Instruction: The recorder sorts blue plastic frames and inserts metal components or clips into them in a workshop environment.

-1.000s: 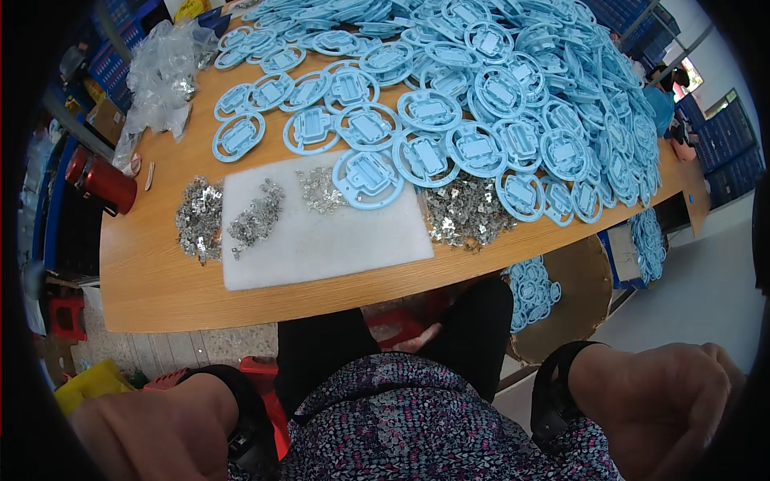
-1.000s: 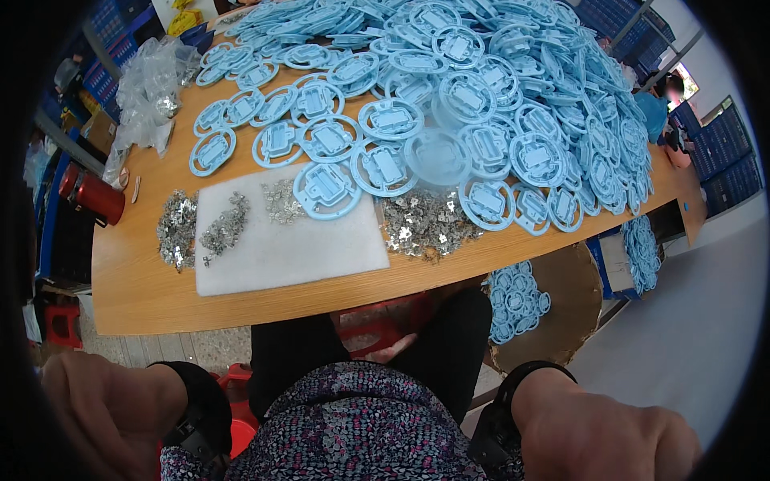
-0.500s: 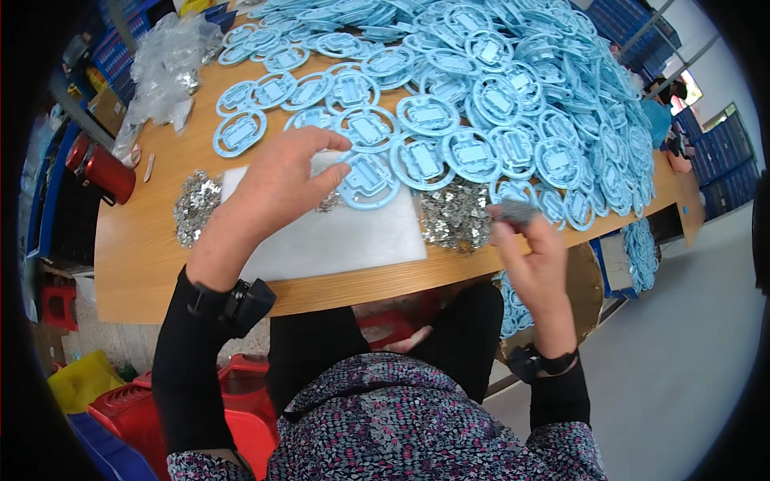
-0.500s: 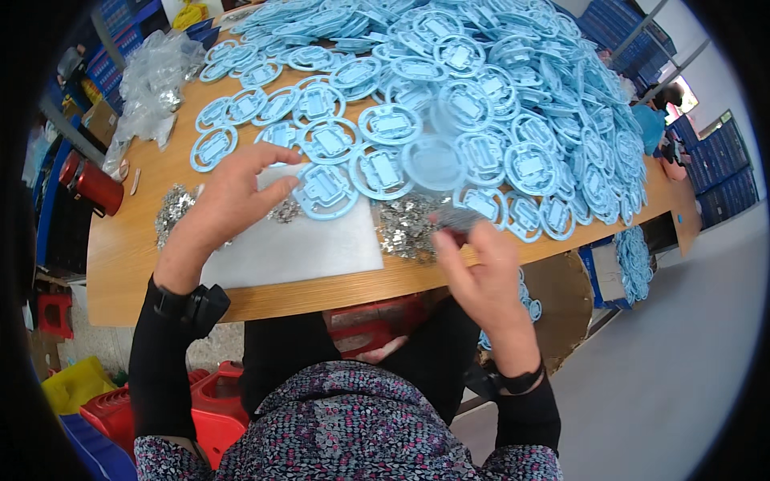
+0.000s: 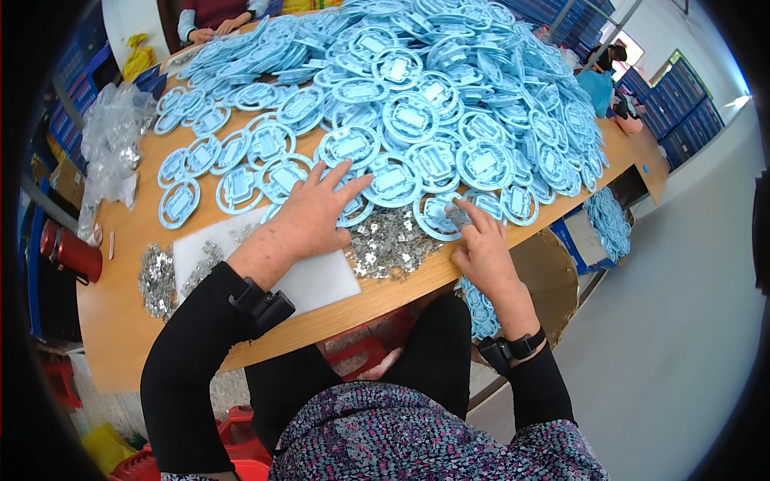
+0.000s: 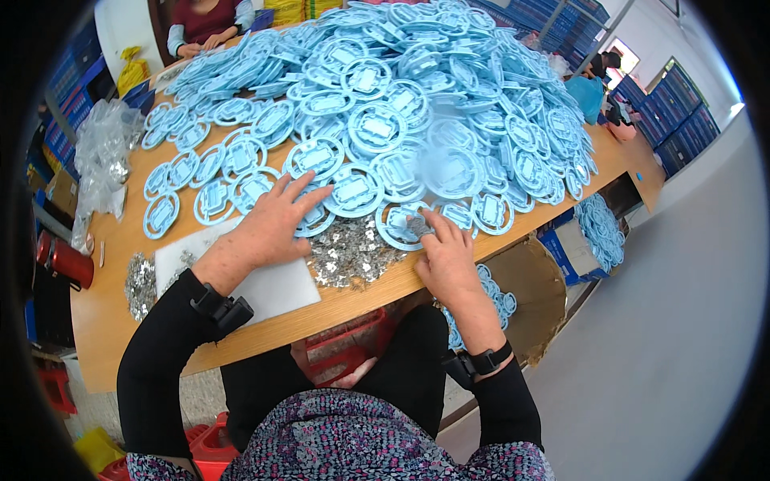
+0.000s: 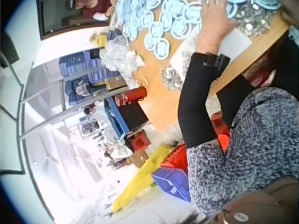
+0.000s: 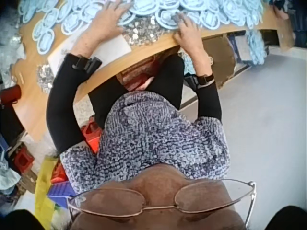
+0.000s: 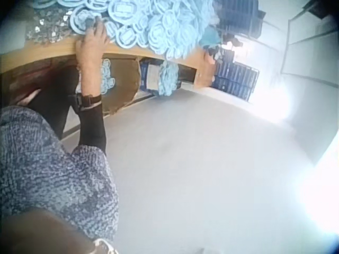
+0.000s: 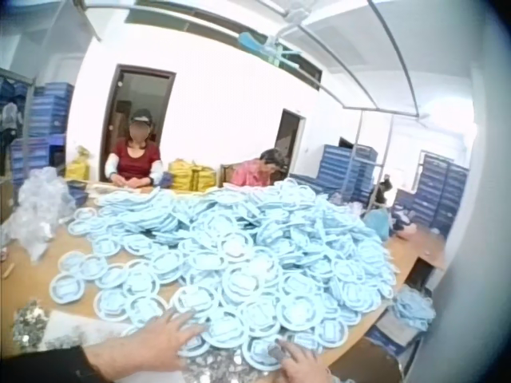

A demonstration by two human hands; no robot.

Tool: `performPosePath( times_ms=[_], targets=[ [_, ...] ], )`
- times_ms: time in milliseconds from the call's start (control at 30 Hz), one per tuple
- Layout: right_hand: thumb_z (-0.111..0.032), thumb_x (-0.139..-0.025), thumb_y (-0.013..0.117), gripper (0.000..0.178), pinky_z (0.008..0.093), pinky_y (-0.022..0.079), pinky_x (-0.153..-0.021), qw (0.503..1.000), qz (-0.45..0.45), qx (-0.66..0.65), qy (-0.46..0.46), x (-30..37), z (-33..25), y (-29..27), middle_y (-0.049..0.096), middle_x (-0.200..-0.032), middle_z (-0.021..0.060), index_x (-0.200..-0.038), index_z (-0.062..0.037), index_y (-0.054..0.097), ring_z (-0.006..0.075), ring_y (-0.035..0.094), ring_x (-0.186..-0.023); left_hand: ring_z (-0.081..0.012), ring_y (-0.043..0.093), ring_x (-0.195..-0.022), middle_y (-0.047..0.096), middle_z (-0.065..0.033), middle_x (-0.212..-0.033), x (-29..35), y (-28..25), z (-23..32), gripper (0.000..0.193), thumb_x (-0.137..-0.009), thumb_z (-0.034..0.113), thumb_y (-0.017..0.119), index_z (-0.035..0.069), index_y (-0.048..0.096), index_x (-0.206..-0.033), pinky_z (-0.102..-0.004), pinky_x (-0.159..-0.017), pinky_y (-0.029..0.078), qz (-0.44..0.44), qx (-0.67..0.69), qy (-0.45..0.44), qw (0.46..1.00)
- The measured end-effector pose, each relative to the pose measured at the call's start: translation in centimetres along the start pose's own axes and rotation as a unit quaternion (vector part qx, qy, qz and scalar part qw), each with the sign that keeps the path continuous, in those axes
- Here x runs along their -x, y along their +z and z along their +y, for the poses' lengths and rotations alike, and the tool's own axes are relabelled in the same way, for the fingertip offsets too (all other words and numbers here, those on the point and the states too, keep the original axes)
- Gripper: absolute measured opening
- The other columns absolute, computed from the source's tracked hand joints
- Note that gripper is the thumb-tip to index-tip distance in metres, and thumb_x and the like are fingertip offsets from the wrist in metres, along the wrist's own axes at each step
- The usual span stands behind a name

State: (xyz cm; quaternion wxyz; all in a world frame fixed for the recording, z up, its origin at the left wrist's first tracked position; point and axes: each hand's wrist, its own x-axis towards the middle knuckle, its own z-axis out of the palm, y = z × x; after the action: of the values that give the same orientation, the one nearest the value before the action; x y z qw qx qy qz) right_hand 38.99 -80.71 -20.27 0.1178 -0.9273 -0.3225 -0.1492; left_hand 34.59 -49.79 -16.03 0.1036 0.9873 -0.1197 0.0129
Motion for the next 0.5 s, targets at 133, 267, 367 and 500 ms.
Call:
performPosePath(
  times_ms=[133, 267, 367, 500],
  targets=[
    [-0.007, -0.078, 0.068, 0.015, 0.0507, 0.040, -0.100, 1.000, 0.013, 0.010, -0.001, -0.5, 1.3, 0.6, 0.060, -0.131, 0.0096, -0.092, -0.0023, 0.066, 0.0303, 0.054, -0.120, -0.0431, 0.039, -0.136, 0.036, -0.0173, -0.153, -1.4, -0.6, 1.0, 0.077, -0.079, 0.013, 0.066, 0.023, 0.038, -0.150, -0.0500, -0.110, 0.040, -0.029, -0.011, -0.005, 1.000],
    [-0.012, -0.084, 0.068, 0.013, 0.0471, 0.047, -0.081, 0.994, 0.087, -0.071, 0.011, -2.3, 2.9, 1.3, 0.066, -0.099, 0.0126, -0.082, -0.0013, 0.060, 0.0342, 0.061, -0.091, -0.0376, 0.056, -0.120, 0.050, -0.0198, -0.140, -2.5, -0.8, -0.4, 0.055, -0.088, 0.013, 0.063, 0.019, 0.049, -0.141, -0.0425, -0.099, 0.050, 0.018, 0.042, 0.025, 0.999],
    [-0.014, -0.088, 0.067, 0.022, 0.0480, 0.045, -0.066, 0.989, 0.084, -0.120, 0.029, -3.6, 3.5, 1.2, 0.057, -0.078, 0.0173, -0.077, 0.0000, 0.054, 0.0406, 0.056, -0.075, -0.0363, 0.060, -0.113, 0.055, -0.0174, -0.133, -3.8, -0.8, -1.2, 0.044, -0.092, 0.018, 0.063, 0.018, 0.054, -0.135, -0.0429, -0.094, 0.052, 0.009, 0.049, 0.015, 0.999],
    [-0.019, -0.091, 0.067, 0.026, 0.0469, 0.044, -0.065, 0.983, 0.049, -0.168, 0.061, -5.0, 3.9, 1.3, 0.057, -0.078, 0.0200, -0.080, 0.0012, 0.055, 0.0410, 0.055, -0.074, -0.0344, 0.062, -0.109, 0.059, -0.0145, -0.127, -4.7, -1.0, -1.4, 0.037, -0.094, 0.019, 0.061, 0.017, 0.057, -0.131, -0.0429, -0.091, 0.053, 0.002, 0.053, -0.006, 0.999]
  ],
)
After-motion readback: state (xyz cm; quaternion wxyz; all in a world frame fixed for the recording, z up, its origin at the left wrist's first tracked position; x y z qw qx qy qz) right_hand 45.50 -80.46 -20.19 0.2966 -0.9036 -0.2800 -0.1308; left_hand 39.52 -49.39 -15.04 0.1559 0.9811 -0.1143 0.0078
